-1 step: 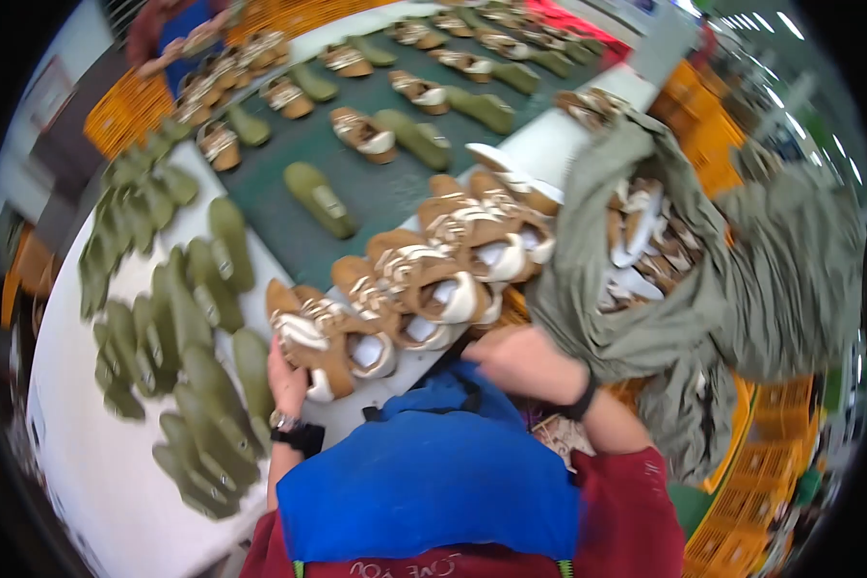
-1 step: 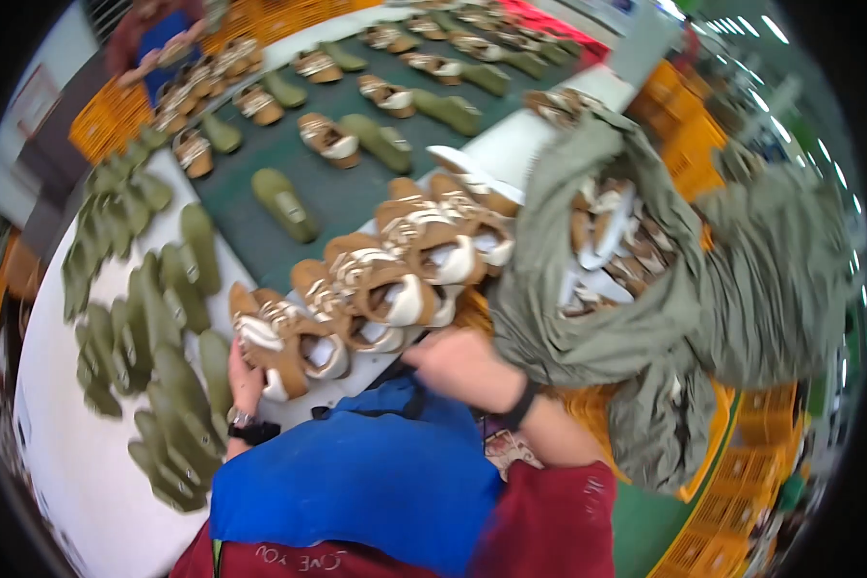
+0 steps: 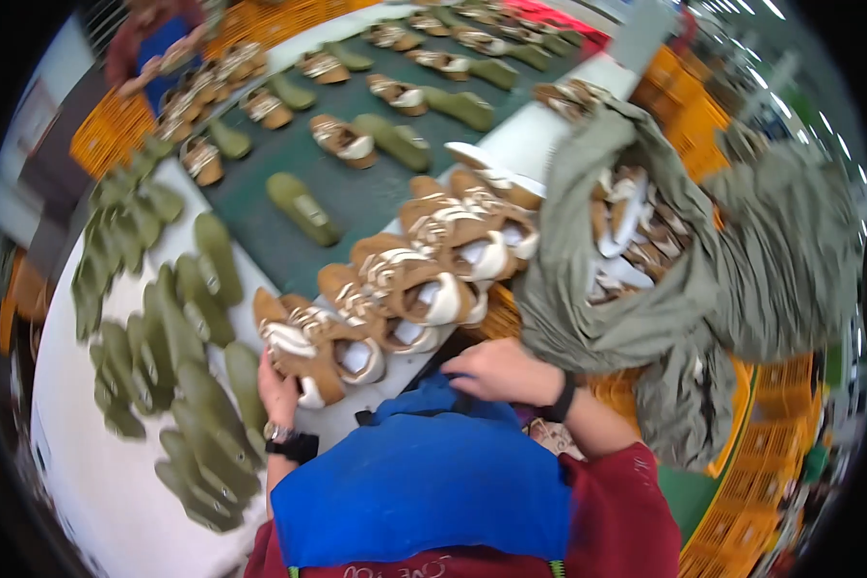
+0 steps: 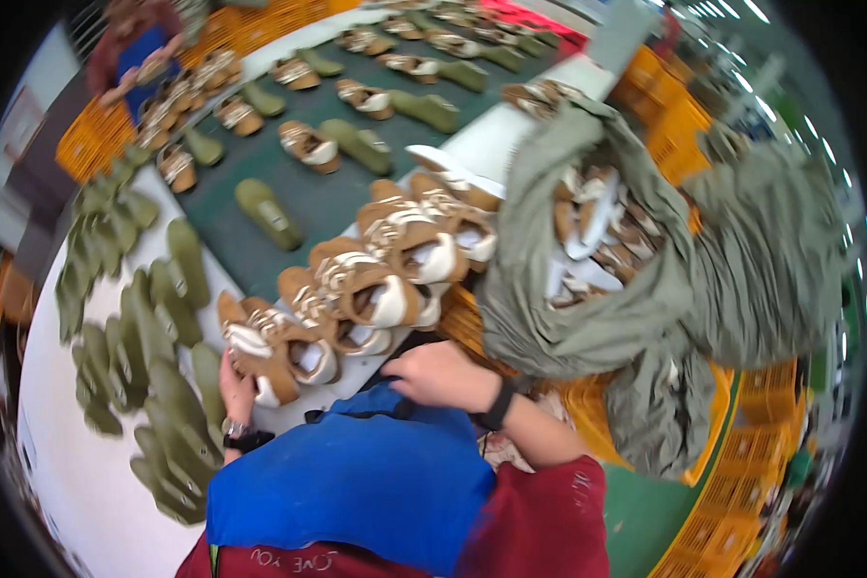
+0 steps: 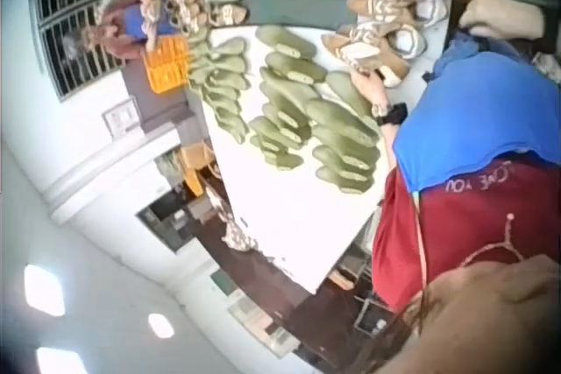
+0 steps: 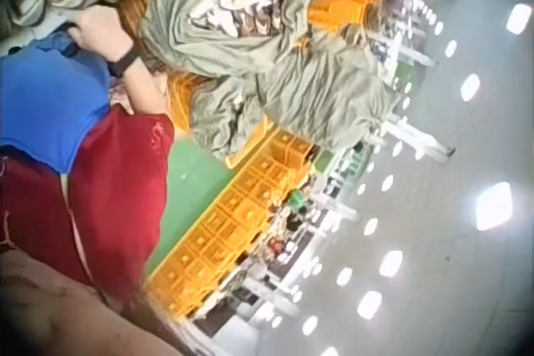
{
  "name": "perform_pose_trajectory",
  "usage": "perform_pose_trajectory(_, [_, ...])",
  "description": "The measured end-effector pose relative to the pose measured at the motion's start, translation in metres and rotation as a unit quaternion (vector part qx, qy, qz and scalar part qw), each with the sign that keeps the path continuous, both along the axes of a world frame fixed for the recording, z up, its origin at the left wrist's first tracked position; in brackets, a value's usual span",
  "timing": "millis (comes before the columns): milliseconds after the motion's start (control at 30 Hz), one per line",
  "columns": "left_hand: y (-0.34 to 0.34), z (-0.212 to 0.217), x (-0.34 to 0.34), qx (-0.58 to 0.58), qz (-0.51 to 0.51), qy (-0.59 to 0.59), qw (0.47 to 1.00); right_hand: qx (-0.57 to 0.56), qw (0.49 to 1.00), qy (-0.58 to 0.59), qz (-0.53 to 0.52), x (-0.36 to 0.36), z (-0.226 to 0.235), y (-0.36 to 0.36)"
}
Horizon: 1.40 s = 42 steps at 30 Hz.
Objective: Organizing finished shoes and shoe lasts on a conveyor belt in a factory.
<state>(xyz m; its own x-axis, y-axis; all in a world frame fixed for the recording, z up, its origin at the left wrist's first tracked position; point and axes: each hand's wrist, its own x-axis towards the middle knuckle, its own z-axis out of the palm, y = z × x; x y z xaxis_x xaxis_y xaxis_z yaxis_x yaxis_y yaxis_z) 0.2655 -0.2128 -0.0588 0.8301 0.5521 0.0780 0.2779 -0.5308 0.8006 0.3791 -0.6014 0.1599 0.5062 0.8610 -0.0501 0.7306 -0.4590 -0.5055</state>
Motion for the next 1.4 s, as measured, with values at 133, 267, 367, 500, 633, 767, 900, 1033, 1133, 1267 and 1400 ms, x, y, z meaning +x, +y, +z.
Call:
perform_pose_trajectory(133, [-0.012,0.082,0.002,0.093,0.037,0.047,0.994,0.204,0.969,-0.005,-0.138,0.012,-0.012,0.008])
perform_pose_trajectory(267, [-0.040,0.175,0.025,0.074,0.045,-0.052,0.995,0.368,0.895,0.145,-0.205,0.056,0.008,0.004])
perform_pose_trajectory(367, [-0.097,0.231,0.064,0.231,-0.049,-0.106,0.966,0.400,0.864,0.270,-0.142,0.074,0.026,0.015])
perform_pose_trajectory(500, [-0.177,0.260,0.131,0.290,-0.203,-0.199,0.914,0.299,0.949,-0.059,-0.076,0.087,0.049,0.022])
perform_pose_trajectory(633, [-0.203,0.271,0.146,0.213,-0.211,-0.226,0.927,0.302,0.938,-0.127,-0.111,0.103,0.043,0.019])
perform_pose_trajectory(767, [-0.202,0.264,0.146,0.200,-0.193,-0.260,0.925,0.293,0.934,-0.172,-0.112,0.101,0.043,0.030])
perform_pose_trajectory(900, [-0.192,0.260,0.148,0.186,-0.162,-0.291,0.924,0.378,0.909,-0.129,-0.116,0.106,0.041,0.043])
perform_pose_trajectory(1033, [-0.171,0.247,0.150,0.140,-0.121,-0.313,0.932,0.428,0.885,-0.066,-0.170,0.107,0.038,0.042])
perform_pose_trajectory(1133, [-0.165,0.243,0.148,0.106,-0.112,-0.315,0.936,0.436,0.882,-0.029,-0.177,0.106,0.033,0.043])
perform_pose_trajectory(1267, [-0.168,0.250,0.146,0.093,-0.110,-0.214,0.966,0.350,0.923,-0.136,-0.088,0.109,0.046,0.052])
perform_pose_trajectory(1400, [-0.172,0.252,0.144,0.098,-0.111,-0.198,0.969,0.281,0.950,-0.110,-0.075,0.107,0.057,0.059])
